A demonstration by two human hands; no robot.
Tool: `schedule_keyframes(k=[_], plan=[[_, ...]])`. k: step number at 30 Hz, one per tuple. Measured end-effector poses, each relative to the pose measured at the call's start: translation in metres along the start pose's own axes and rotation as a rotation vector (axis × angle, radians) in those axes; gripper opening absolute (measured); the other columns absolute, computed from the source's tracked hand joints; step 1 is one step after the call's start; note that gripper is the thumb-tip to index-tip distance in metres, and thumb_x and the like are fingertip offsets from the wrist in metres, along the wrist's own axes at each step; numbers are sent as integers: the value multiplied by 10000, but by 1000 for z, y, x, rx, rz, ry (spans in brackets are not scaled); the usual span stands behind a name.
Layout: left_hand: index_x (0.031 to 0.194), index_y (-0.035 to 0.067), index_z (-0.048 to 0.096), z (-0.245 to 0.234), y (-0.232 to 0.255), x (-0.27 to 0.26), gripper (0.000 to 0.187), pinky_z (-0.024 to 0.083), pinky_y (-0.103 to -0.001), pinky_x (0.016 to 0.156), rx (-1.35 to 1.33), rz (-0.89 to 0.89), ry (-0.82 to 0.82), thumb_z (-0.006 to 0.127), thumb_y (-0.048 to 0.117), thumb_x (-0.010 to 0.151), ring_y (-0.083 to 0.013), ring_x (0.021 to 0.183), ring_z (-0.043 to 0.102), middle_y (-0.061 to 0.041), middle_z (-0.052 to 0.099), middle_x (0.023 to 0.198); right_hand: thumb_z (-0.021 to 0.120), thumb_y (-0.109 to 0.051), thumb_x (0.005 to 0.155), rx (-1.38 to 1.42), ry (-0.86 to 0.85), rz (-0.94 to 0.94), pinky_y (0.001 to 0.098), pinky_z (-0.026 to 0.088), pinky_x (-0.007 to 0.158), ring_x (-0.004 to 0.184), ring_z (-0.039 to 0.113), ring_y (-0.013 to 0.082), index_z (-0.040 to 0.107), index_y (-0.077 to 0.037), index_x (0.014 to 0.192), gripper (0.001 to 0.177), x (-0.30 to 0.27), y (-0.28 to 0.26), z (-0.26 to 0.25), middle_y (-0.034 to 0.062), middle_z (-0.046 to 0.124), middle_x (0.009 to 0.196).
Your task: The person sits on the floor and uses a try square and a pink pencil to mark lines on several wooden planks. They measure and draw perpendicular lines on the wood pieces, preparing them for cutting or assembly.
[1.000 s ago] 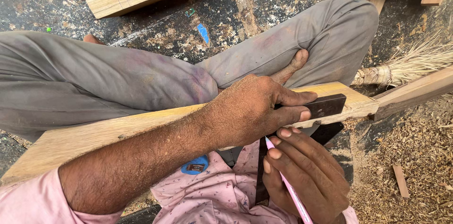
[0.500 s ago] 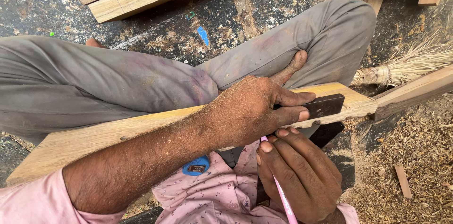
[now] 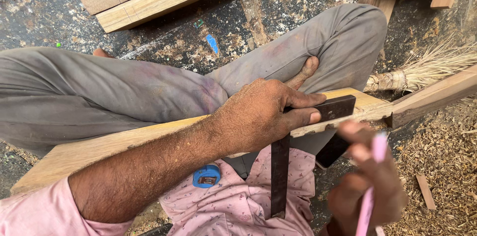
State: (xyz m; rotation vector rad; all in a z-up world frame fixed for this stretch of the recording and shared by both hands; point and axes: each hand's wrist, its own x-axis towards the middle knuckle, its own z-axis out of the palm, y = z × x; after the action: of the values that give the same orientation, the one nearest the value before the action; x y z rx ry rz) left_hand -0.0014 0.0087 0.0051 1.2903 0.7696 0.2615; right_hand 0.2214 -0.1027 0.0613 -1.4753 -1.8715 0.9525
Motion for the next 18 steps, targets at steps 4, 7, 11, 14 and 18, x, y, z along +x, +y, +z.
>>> schedule_keyframes(k=[4, 7, 11, 14, 18], plan=[[1284, 215, 729, -15, 16, 4, 364, 594, -358, 908, 26, -70, 34, 620, 361, 969, -184, 961, 787, -39, 801, 1064, 445, -379, 1153, -430, 280, -41, 518, 422, 1134, 1290, 591, 306, 563, -41, 1151, 358, 8, 51, 10, 172, 706, 1231], [1270, 218, 713, -34, 25, 14, 337, 633, -306, 879, -21, -136, 0, 579, 314, 976, -139, 888, 799, -39, 826, 965, 413, -465, 1198, -545, 224, -130, 503, 309, 1226, 1300, 570, 300, 566, -47, 1205, 445, 31, 79, 13, 165, 691, 1238], [1291, 115, 704, -54, 37, 16, 298, 626, -298, 916, -4, 153, 189, 609, 219, 1029, -105, 964, 780, -49, 807, 1056, 408, -506, 1203, -542, 305, -237, 472, 357, 1160, 1201, 581, 305, 598, -67, 1198, 478, 50, 95, 22, 141, 663, 1141], [1323, 62, 688, -70, 48, -2, 273, 628, -307, 982, 26, 367, 327, 581, 149, 1087, -128, 1047, 773, -73, 788, 1140, 403, -478, 1199, -539, 282, -233, 471, 367, 1129, 1080, 592, 264, 610, -82, 1155, 449, 66, 99, 26, 85, 682, 1094], [1332, 24, 652, -78, 53, -56, 254, 632, -300, 1001, -22, 425, 455, 519, 142, 1150, -138, 1091, 735, -91, 750, 1178, 481, -355, 1173, -526, 111, -92, 480, 371, 1077, 1070, 601, 288, 657, -74, 1103, 339, 84, 101, 22, 100, 673, 1030]])
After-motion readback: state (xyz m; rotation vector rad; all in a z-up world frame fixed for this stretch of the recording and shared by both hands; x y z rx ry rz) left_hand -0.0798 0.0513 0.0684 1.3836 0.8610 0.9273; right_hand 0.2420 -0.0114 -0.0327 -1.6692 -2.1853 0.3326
